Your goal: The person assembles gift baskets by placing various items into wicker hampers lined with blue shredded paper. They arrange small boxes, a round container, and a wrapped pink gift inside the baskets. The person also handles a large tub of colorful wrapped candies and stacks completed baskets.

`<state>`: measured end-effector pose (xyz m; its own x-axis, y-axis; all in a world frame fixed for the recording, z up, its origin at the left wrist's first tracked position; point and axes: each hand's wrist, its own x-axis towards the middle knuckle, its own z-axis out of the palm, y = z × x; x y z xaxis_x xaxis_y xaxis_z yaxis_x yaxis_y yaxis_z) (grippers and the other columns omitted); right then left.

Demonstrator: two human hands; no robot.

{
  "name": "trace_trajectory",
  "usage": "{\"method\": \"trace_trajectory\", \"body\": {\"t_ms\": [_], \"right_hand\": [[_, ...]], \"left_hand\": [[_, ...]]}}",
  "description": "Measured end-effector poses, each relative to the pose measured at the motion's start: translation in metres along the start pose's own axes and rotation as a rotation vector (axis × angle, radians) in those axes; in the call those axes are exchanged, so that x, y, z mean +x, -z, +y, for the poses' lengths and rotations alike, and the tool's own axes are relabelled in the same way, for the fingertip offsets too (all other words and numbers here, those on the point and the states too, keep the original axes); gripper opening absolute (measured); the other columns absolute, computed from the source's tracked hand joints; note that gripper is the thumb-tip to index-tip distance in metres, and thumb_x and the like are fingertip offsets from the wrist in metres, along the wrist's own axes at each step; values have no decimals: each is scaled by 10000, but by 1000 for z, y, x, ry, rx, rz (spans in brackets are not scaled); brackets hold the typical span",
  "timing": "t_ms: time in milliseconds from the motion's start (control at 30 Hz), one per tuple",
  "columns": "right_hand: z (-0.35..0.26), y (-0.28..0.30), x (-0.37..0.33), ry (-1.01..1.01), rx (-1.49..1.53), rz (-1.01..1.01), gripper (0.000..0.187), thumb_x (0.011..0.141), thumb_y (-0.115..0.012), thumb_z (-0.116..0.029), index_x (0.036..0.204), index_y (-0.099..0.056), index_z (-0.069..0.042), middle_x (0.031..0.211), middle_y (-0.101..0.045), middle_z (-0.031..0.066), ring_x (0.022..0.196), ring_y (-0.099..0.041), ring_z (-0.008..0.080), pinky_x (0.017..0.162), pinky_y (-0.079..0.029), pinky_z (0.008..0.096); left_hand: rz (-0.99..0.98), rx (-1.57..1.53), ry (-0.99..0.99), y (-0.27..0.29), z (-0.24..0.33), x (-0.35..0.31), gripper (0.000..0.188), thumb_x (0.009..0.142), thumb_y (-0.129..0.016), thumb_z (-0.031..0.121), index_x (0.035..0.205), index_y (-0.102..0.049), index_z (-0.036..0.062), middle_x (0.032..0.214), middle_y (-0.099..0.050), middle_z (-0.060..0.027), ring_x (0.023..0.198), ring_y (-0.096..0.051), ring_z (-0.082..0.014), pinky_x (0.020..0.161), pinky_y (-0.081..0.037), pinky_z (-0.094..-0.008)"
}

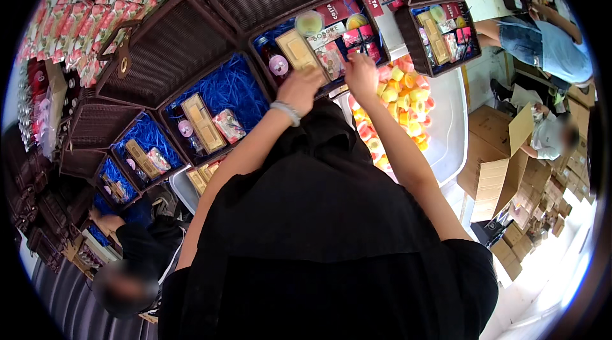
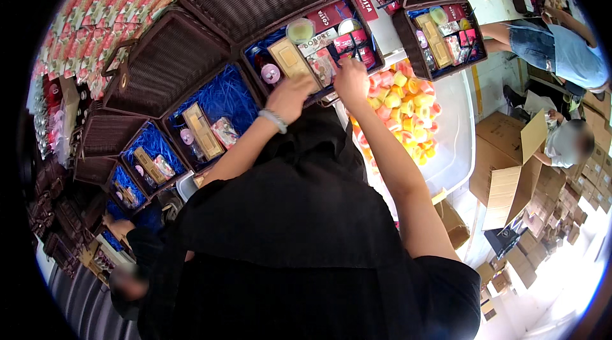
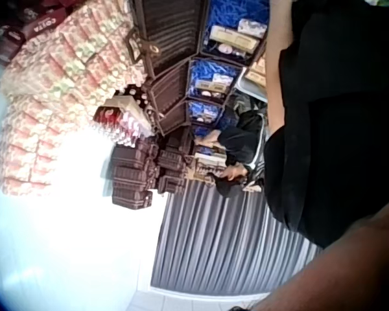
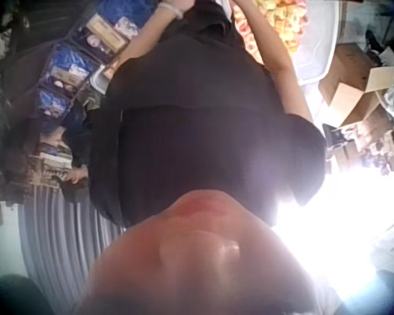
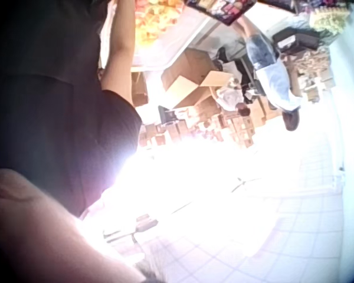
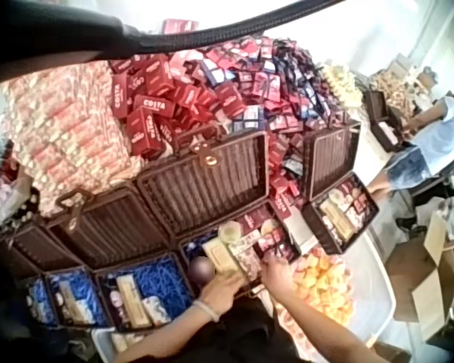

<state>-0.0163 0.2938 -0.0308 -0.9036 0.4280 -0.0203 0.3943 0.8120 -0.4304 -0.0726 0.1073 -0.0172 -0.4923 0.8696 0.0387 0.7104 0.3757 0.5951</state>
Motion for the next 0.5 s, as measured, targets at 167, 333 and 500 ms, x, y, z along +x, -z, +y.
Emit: {"method": "trace_trajectory", "body": {"t_ms": [167,333,500], "right_hand": [[38,24,-17,-354,173,327,423,742,-646,-122,1112,-477,-4,916,-565,156,904,-552,312,833,-442,414],[49,7,-8,-908,1073,-2,643,782,-671,-195,1239,-277,24,972,-515,174,747,-603,244,524,-550,364],[93,-74,-9,-740,416,118,558,769,-630,-273,1094,-344,79,901,-572,246,712,-610,355,614,-516,416]], "left_hand": [[243,241,300,50,-26,-52,267,816,-561,99,1064,-610,14,1227,-545,-128,1184,-466,-294,1000,-364,-388],[398,228,454,58,-30,-74,281,836,-596,176,1067,-612,18,1207,-558,-145,1169,-476,-299,982,-380,-376],[308,61,853,58,-39,-83,292,868,-548,309,890,-613,25,868,-652,-167,834,-605,-387,748,-478,-432]]}}
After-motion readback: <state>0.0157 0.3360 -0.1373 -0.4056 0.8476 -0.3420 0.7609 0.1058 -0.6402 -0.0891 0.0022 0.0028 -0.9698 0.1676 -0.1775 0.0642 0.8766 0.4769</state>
